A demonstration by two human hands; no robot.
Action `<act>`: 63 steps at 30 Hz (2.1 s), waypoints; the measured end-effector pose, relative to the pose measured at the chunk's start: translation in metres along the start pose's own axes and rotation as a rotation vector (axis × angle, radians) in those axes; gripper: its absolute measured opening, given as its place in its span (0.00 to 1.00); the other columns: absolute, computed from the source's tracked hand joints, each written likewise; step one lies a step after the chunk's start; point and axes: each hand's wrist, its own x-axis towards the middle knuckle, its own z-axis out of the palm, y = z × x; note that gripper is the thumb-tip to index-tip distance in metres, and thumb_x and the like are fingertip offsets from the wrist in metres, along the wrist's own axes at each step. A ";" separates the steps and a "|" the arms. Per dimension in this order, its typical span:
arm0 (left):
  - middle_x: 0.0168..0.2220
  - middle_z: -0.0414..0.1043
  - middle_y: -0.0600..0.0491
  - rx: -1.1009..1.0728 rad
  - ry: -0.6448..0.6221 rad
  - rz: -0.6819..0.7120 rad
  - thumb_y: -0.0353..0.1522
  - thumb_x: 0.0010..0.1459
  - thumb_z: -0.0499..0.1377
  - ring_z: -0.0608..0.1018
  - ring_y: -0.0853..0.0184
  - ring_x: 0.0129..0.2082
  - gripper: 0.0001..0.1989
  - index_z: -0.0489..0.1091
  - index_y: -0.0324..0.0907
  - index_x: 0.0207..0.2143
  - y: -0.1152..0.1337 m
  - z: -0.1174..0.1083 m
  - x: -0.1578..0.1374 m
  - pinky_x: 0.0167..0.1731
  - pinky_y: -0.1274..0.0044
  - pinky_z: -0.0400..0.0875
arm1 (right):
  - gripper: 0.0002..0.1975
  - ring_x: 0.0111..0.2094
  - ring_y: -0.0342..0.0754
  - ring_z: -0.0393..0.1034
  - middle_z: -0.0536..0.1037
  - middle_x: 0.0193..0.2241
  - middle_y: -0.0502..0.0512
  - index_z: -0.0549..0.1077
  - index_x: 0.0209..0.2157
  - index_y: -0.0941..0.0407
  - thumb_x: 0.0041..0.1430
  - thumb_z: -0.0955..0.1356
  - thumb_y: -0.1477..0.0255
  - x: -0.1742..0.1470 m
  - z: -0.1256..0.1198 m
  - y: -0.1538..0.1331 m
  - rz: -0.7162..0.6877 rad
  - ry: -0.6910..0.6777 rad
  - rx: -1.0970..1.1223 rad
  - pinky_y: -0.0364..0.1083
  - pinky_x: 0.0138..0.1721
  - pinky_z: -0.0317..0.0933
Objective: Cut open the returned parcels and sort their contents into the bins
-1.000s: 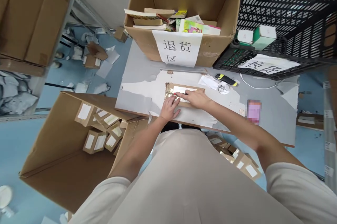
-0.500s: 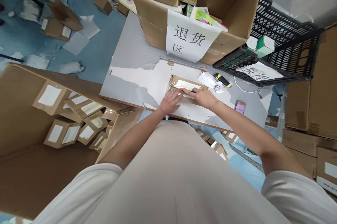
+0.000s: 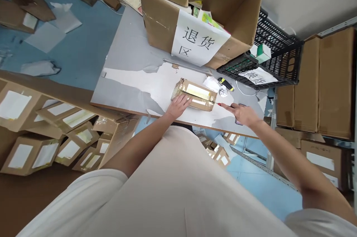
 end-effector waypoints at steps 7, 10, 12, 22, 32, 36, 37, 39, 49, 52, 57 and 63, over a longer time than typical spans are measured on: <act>0.53 0.67 0.40 0.099 -0.012 0.017 0.25 0.62 0.43 0.66 0.55 0.58 0.24 0.63 0.42 0.58 0.007 -0.009 0.001 0.55 0.62 0.58 | 0.33 0.30 0.51 0.72 0.74 0.42 0.60 0.52 0.65 0.40 0.60 0.58 0.78 -0.041 0.010 -0.005 0.146 0.081 0.168 0.48 0.29 0.62; 0.52 0.67 0.39 0.160 -0.041 0.007 0.27 0.61 0.46 0.68 0.52 0.55 0.22 0.63 0.41 0.57 0.016 -0.020 0.007 0.52 0.60 0.59 | 0.29 0.28 0.49 0.72 0.76 0.42 0.59 0.52 0.66 0.48 0.63 0.58 0.68 -0.058 0.030 -0.014 0.285 0.242 0.545 0.50 0.32 0.67; 0.55 0.65 0.37 0.184 -0.086 0.013 0.31 0.59 0.52 0.66 0.50 0.56 0.23 0.62 0.40 0.58 0.022 -0.029 0.017 0.54 0.57 0.57 | 0.30 0.24 0.47 0.71 0.78 0.37 0.56 0.50 0.66 0.51 0.64 0.57 0.65 -0.059 0.042 -0.029 0.384 0.288 0.801 0.50 0.33 0.69; 0.67 0.43 0.37 0.376 -0.339 -0.055 0.55 0.39 0.64 0.44 0.44 0.66 0.57 0.47 0.38 0.66 0.018 -0.053 0.072 0.62 0.55 0.28 | 0.30 0.37 0.53 0.73 0.76 0.42 0.63 0.48 0.67 0.55 0.65 0.56 0.73 -0.011 0.019 -0.103 0.564 0.204 0.539 0.48 0.36 0.64; 0.66 0.46 0.37 0.335 -0.285 -0.114 0.55 0.40 0.64 0.47 0.44 0.65 0.57 0.46 0.39 0.66 0.018 -0.043 0.072 0.62 0.55 0.29 | 0.42 0.35 0.53 0.75 0.76 0.35 0.65 0.31 0.68 0.57 0.58 0.60 0.83 -0.001 -0.006 -0.141 0.612 -0.039 0.319 0.46 0.35 0.65; 0.65 0.46 0.37 0.360 -0.285 -0.116 0.56 0.39 0.63 0.47 0.44 0.65 0.58 0.45 0.39 0.66 0.017 -0.043 0.070 0.61 0.55 0.30 | 0.42 0.34 0.53 0.75 0.77 0.32 0.64 0.32 0.68 0.61 0.58 0.60 0.82 -0.009 -0.015 -0.133 0.579 -0.092 0.330 0.45 0.34 0.64; 0.65 0.47 0.36 0.363 -0.285 -0.117 0.56 0.39 0.63 0.47 0.44 0.65 0.58 0.45 0.39 0.66 0.017 -0.043 0.069 0.61 0.54 0.30 | 0.41 0.35 0.53 0.75 0.77 0.32 0.65 0.34 0.68 0.62 0.58 0.60 0.82 -0.010 -0.016 -0.131 0.580 -0.099 0.340 0.46 0.34 0.64; 0.65 0.47 0.36 0.363 -0.286 -0.115 0.56 0.39 0.63 0.47 0.44 0.64 0.58 0.46 0.40 0.66 0.018 -0.043 0.070 0.61 0.54 0.30 | 0.39 0.37 0.54 0.74 0.77 0.34 0.67 0.40 0.68 0.61 0.58 0.60 0.82 -0.013 -0.013 -0.134 0.583 -0.109 0.389 0.47 0.35 0.63; 0.63 0.49 0.36 0.431 -0.279 -0.267 0.58 0.40 0.60 0.51 0.43 0.61 0.56 0.46 0.42 0.66 0.024 -0.049 0.093 0.58 0.51 0.36 | 0.32 0.30 0.51 0.74 0.79 0.33 0.61 0.53 0.65 0.54 0.60 0.62 0.70 -0.077 0.068 -0.149 0.759 0.128 0.866 0.46 0.30 0.65; 0.62 0.50 0.35 0.473 -0.335 -0.288 0.59 0.41 0.59 0.52 0.43 0.59 0.56 0.45 0.41 0.66 0.030 -0.053 0.096 0.57 0.50 0.38 | 0.31 0.27 0.48 0.73 0.78 0.31 0.59 0.55 0.64 0.58 0.61 0.60 0.63 -0.063 0.081 -0.120 0.830 0.325 1.075 0.44 0.27 0.66; 0.58 0.55 0.34 0.493 -0.422 -0.381 0.62 0.35 0.60 0.58 0.44 0.54 0.64 0.41 0.39 0.67 0.051 -0.057 0.085 0.55 0.53 0.46 | 0.26 0.33 0.46 0.74 0.76 0.41 0.58 0.66 0.45 0.56 0.51 0.66 0.52 0.021 0.074 -0.128 0.616 0.618 1.900 0.43 0.27 0.68; 0.50 0.65 0.37 0.283 -0.394 -0.417 0.52 0.57 0.49 0.68 0.51 0.50 0.43 0.44 0.33 0.66 0.059 -0.057 0.029 0.49 0.66 0.61 | 0.21 0.40 0.45 0.71 0.75 0.41 0.56 0.65 0.42 0.55 0.52 0.65 0.56 0.080 0.058 -0.142 0.425 0.729 1.921 0.47 0.41 0.66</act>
